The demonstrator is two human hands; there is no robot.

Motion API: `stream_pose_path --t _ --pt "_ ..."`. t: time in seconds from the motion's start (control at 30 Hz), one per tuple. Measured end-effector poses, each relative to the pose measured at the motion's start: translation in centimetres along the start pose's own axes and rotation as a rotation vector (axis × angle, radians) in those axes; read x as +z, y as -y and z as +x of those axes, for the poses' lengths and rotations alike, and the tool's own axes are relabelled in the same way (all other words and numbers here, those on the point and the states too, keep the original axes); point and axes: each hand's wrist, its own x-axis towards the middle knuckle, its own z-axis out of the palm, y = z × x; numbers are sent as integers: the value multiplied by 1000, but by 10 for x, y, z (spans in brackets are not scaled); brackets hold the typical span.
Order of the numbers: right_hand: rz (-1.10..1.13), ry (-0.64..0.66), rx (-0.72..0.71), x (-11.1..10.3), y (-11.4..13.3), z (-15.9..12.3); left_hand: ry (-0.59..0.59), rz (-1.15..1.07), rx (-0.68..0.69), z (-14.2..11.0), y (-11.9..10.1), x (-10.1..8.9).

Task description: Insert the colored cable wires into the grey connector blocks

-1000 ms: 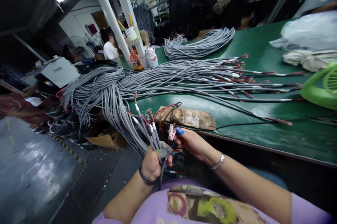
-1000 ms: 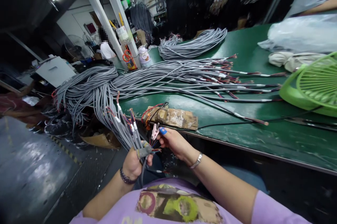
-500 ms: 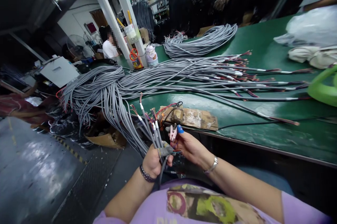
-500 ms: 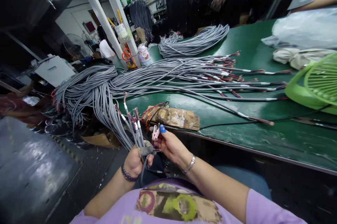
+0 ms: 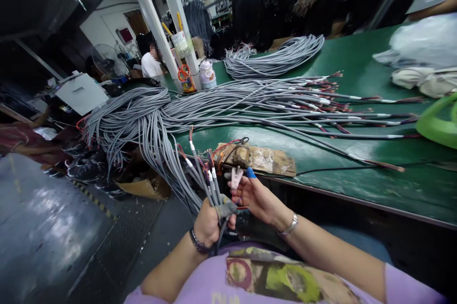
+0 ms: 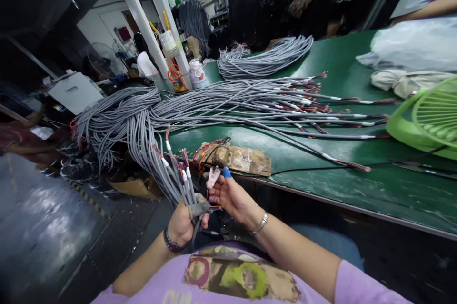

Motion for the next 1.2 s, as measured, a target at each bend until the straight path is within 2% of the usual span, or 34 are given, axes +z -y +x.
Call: stream_pose_path --t 0.23,0.47,0.67,0.93,1.1,1.2 --pt "-71 30 -132 3 -1 2 -84 7 136 -6 -1 11" --pt "-5 -23 -92 4 0 7 -127 -41 101 2 1 9" --pt "-1 -18 -111 4 -2 9 -113 -9 92 6 6 6" --pt "32 7 -8 0 -1 3 -93 9 156 -8 3 8" --pt "-44 -2 -110 -1 -3 2 -136 0 214 -10 3 9" --pt "-53 -1 -102 -1 -3 3 -152 -4 226 -7 4 10"
